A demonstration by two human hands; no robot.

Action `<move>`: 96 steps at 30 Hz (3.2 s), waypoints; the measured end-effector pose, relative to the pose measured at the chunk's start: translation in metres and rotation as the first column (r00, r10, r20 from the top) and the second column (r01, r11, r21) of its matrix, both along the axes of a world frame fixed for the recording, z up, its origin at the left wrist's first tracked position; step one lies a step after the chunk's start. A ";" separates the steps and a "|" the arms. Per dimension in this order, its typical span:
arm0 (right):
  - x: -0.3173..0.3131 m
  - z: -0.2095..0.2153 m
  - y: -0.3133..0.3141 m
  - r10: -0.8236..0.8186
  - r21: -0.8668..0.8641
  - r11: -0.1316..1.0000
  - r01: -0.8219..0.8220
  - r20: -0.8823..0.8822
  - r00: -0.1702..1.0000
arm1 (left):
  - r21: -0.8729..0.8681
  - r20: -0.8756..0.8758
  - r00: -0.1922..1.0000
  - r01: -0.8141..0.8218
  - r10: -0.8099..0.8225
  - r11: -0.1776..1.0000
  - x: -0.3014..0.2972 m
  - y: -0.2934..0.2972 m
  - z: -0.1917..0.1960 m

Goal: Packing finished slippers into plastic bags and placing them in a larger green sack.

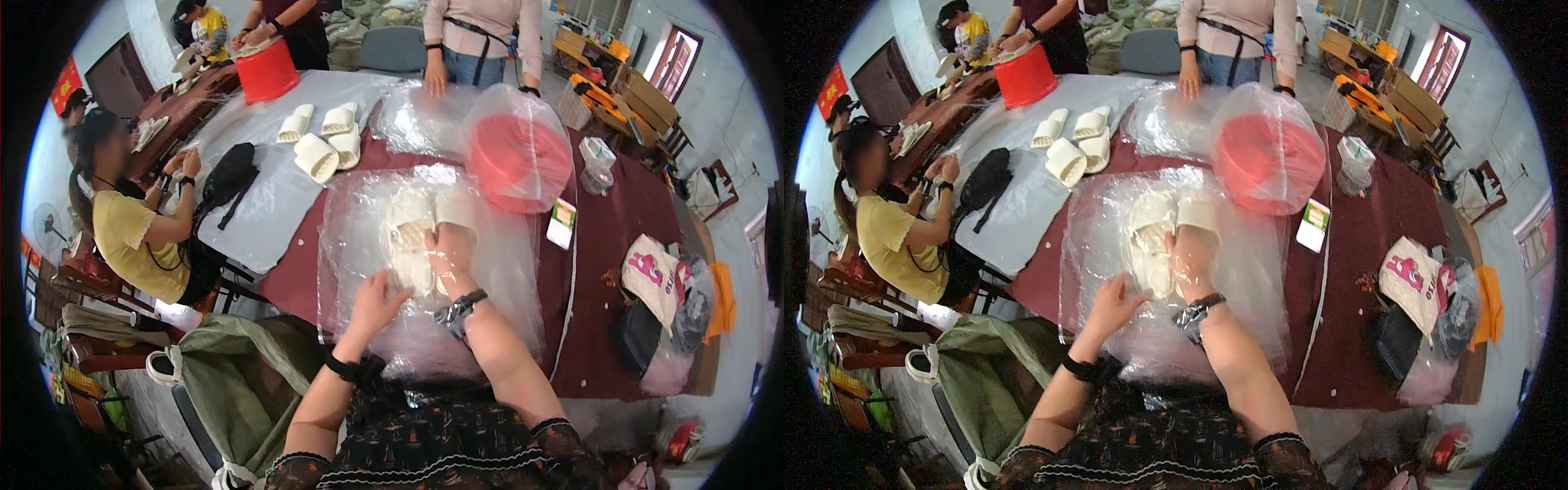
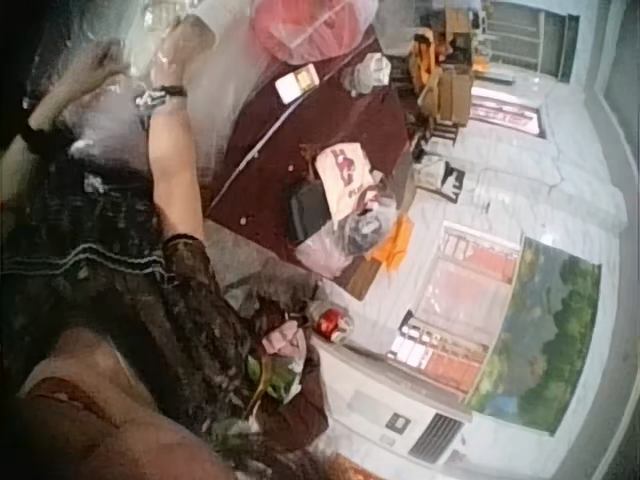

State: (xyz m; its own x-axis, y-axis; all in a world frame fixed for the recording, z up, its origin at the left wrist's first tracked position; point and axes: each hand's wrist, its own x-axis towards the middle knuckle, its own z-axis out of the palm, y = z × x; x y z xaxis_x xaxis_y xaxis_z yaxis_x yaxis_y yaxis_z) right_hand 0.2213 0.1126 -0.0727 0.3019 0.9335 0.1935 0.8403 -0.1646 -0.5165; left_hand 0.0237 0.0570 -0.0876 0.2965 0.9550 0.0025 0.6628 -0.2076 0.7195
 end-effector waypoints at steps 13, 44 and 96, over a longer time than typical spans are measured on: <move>-0.017 0.016 -0.009 -0.005 0.459 0.882 0.104 -0.213 0.977 | -0.443 0.654 0.742 0.217 0.147 0.870 -0.017 -0.011 0.026; 0.121 0.002 -0.120 0.118 -0.209 0.924 -0.321 -0.640 0.759 | -0.575 0.600 0.764 0.204 0.238 0.793 -0.034 -0.004 0.030; 0.001 -0.046 -0.128 0.289 0.273 0.952 -0.138 -0.653 0.701 | -0.532 0.794 0.124 0.614 0.595 0.583 0.034 -0.012 -0.023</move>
